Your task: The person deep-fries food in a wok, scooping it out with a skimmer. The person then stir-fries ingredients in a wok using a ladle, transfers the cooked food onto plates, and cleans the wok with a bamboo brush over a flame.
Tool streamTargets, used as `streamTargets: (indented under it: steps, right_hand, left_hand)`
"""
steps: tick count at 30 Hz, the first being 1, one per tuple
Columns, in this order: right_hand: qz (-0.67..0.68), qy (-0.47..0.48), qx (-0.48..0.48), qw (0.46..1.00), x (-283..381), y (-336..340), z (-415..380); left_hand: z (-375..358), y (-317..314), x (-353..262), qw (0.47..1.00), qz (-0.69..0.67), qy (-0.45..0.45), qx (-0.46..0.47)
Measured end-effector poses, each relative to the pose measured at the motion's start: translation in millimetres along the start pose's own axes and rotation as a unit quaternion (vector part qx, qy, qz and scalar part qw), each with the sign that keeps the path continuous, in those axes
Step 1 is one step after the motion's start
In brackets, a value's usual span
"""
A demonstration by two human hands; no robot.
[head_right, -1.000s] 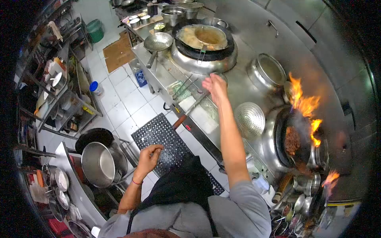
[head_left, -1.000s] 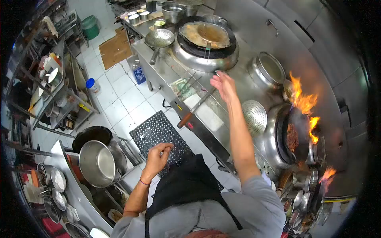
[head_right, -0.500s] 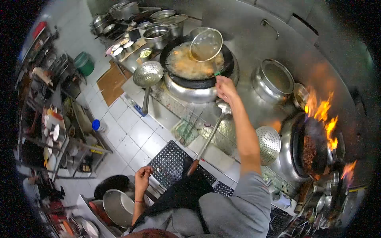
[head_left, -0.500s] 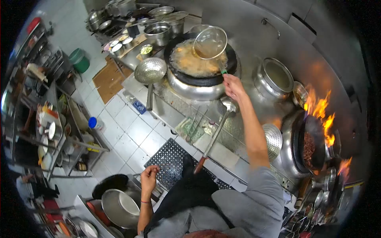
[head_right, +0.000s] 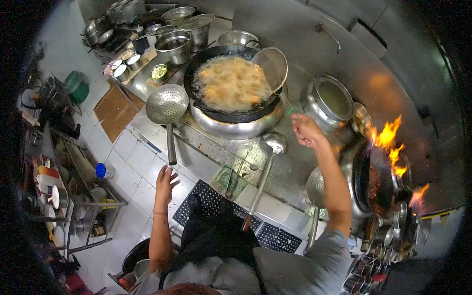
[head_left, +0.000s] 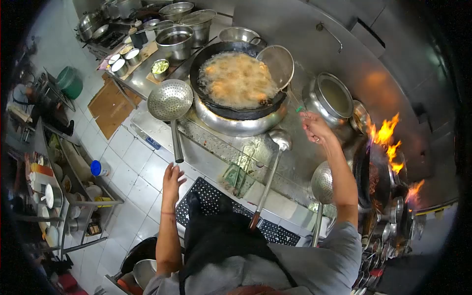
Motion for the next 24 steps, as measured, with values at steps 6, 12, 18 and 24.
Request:
streamTargets:
  steps: [6,12,18,24]
  right_hand:
    - [0.141,-0.084,0.041,0.986,6,-45,-22]
    - [0.298,-0.067,0.102,0.947,-19,-89,3]
    - [0.321,-0.077,0.117,0.937,-13,-109,-16]
    - [0.388,-0.012,0.098,0.916,-42,-142,13]
  left_hand:
    - [78,-1,-11,0.971,-0.131,0.128,0.153]
    - [113,16,-33,0.916,-0.263,0.23,0.199]
    - [100,60,-60,0.91,-0.248,0.215,0.252]
    - [59,71,-117,0.934,-0.209,0.152,0.248]
Point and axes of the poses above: each hand's wrist, its own z-axis towards the middle knuckle, its own y-axis out of the back of the hand, x = y × z, the point moved 1 cm from there along z, towards the middle knuckle, and after that the axes turned 8 degrees about x, right-handed, at the moved point
